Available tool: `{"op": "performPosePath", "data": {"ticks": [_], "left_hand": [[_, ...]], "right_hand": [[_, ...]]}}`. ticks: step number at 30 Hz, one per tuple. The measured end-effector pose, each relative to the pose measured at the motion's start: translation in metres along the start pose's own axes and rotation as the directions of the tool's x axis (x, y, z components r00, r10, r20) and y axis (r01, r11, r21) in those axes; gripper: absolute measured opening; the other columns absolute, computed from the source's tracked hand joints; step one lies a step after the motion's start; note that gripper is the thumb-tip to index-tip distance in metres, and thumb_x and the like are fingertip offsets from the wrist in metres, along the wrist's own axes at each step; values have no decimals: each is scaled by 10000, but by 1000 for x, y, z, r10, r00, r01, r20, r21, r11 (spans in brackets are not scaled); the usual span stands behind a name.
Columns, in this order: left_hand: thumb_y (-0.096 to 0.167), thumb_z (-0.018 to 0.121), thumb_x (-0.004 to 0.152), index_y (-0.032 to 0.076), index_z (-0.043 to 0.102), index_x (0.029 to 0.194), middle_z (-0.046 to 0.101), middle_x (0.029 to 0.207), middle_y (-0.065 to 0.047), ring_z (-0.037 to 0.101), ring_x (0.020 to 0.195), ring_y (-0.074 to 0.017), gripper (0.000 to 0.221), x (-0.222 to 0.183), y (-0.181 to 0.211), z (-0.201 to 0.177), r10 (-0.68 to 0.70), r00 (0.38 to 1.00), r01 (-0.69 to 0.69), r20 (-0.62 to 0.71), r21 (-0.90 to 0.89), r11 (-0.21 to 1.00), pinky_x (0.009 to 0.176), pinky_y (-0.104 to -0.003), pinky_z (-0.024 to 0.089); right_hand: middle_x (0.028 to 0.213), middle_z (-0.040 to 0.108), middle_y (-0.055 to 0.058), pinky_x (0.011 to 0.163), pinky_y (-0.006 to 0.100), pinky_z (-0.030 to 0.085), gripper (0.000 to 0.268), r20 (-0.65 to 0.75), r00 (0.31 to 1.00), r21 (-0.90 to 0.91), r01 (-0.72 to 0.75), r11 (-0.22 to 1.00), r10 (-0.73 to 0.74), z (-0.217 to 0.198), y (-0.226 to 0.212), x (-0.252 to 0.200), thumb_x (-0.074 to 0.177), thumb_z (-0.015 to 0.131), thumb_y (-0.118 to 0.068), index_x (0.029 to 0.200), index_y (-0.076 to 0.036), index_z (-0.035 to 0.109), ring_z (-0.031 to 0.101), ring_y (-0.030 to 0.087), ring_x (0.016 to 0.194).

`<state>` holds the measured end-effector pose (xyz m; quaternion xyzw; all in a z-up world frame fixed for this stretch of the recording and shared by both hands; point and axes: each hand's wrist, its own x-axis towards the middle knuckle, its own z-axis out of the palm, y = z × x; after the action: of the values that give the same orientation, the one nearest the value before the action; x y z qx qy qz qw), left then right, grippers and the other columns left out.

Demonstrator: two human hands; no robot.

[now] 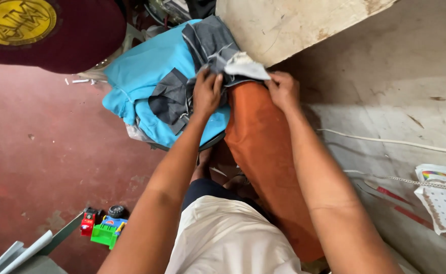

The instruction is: Ironing and pressing small fabric components of a garment on an ironing board.

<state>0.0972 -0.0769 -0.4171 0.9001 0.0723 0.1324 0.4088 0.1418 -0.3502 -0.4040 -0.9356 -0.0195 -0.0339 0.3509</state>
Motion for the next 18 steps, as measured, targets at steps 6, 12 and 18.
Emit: {"op": "performPosePath", "data": {"ticks": [6, 12, 18], "left_hand": [[415, 702, 950, 199, 694, 950, 639, 1054, -95, 703, 931, -358, 216, -61, 4, 3, 77, 996, -84, 48, 157, 984, 797, -451, 565], [346, 678, 800, 237, 550, 1026, 611, 1021, -55, 708, 685, -383, 282, -92, 16, 7, -11, 976, -69, 218, 356, 932, 668, -497, 574], [258, 557, 908, 266, 574, 963, 613, 835, 18, 714, 643, -259, 58, -102, 9, -2, 247, 952, -304, 181, 463, 833, 633, -397, 553]], "right_hand": [[1000, 774, 86, 864, 393, 609, 264, -5, 961, -159, 274, 949, -278, -12, 69, -18, 849, 755, -150, 1076, -249, 845, 742, 293, 998], [1081, 762, 129, 913, 426, 592, 328, 85, 949, -157, 315, 936, -305, -81, 68, -56, 889, 671, -74, 1156, -184, 826, 728, 338, 1048], [1133, 746, 107, 919, 429, 593, 329, 138, 952, -263, 300, 917, -272, -106, 86, -88, 908, 658, -122, 1181, -232, 806, 725, 338, 1047]]}}
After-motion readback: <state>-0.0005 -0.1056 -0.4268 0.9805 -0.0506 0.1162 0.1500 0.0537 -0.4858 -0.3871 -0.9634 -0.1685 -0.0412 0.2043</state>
